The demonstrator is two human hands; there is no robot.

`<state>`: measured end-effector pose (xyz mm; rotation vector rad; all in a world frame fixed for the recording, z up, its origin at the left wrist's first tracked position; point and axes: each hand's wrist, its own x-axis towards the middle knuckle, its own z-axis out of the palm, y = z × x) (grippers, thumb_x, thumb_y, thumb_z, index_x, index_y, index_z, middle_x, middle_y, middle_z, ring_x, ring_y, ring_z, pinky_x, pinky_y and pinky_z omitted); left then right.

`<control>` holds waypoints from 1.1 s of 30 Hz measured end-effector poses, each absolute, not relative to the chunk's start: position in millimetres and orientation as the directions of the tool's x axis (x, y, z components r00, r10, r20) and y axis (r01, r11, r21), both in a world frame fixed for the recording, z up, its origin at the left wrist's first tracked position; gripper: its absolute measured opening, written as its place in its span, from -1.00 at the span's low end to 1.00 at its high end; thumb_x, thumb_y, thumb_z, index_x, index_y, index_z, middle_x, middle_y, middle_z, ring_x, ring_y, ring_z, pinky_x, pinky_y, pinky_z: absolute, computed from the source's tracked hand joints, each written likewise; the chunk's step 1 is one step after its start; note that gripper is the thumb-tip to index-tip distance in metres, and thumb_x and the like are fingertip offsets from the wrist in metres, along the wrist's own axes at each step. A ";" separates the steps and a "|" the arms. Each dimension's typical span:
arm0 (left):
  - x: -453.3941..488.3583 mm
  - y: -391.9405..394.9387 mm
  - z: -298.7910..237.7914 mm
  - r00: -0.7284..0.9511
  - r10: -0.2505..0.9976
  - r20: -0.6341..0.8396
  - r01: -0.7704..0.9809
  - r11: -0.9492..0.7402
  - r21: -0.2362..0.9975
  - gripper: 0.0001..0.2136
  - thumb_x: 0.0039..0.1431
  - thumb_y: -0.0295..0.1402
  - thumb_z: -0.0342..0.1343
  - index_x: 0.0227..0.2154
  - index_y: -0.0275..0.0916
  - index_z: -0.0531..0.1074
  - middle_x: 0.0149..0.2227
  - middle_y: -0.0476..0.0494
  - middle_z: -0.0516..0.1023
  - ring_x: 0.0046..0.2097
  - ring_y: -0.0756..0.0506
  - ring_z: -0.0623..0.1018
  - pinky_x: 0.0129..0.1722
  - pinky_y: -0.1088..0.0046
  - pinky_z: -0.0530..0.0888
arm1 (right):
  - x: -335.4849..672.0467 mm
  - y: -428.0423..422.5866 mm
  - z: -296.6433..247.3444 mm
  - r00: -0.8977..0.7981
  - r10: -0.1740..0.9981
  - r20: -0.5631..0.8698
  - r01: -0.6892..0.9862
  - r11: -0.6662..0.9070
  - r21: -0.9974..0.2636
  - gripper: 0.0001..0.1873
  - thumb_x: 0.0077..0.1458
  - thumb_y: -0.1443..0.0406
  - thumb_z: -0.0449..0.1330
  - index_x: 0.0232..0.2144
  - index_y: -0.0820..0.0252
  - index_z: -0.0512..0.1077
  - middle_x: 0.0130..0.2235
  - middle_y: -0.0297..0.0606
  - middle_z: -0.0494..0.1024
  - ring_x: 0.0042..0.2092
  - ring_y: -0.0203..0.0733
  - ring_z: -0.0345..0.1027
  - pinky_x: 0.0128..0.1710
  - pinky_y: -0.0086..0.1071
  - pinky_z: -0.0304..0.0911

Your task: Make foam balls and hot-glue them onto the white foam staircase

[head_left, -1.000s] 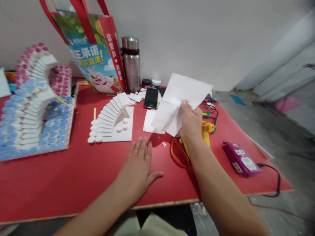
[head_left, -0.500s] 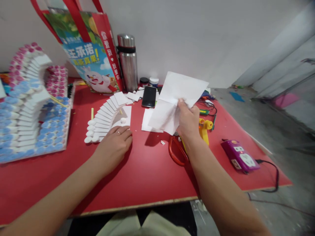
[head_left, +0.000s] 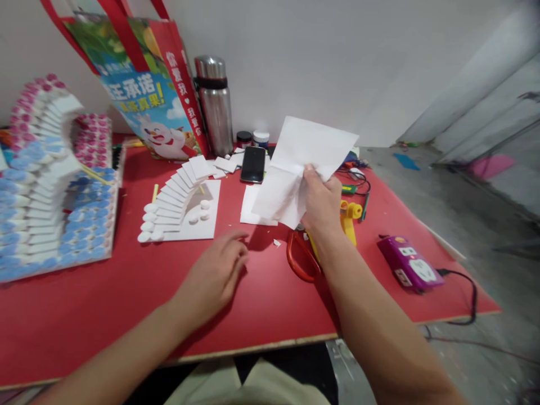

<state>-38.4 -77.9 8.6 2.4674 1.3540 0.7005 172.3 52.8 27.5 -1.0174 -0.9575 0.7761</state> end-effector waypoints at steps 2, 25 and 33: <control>-24.4 -90.1 5.7 0.483 0.835 0.264 0.725 -0.550 0.414 -0.71 0.48 -0.36 -0.18 -0.05 -0.35 0.44 0.41 -0.49 0.19 0.45 -0.29 0.18 0.35 0.05 0.31 | 172.7 52.9 27.7 0.389 0.877 0.283 -0.084 0.339 -0.937 -0.85 0.16 0.17 0.23 -0.30 0.11 0.47 -0.23 -0.24 0.61 -0.10 -0.14 0.54 -0.05 -0.23 0.46; -2.0 -28.9 25.4 0.132 0.968 0.211 0.304 -0.242 0.921 -0.71 0.40 -0.19 0.01 -0.31 -0.24 0.54 -0.23 -0.20 0.64 -0.12 -0.16 0.61 -0.03 0.29 0.51 | 173.3 49.8 33.8 0.264 0.954 0.143 -0.192 0.197 -0.961 -0.88 0.08 0.22 0.25 -0.33 0.14 0.50 -0.34 -0.25 0.64 -0.26 -0.10 0.55 -0.17 -0.20 0.48; -23.8 17.9 20.9 0.238 0.946 -0.221 -0.535 0.317 0.783 -0.41 0.19 0.15 0.13 -0.14 -0.39 0.52 -0.21 -0.37 0.65 -0.20 -0.19 0.65 -0.19 0.30 0.61 | 174.1 37.0 38.1 -0.105 0.975 -0.195 -0.099 -0.205 -0.974 -0.85 -0.06 0.24 0.37 -0.45 0.21 0.56 -0.46 -0.16 0.66 -0.43 -0.03 0.56 -0.40 -0.21 0.49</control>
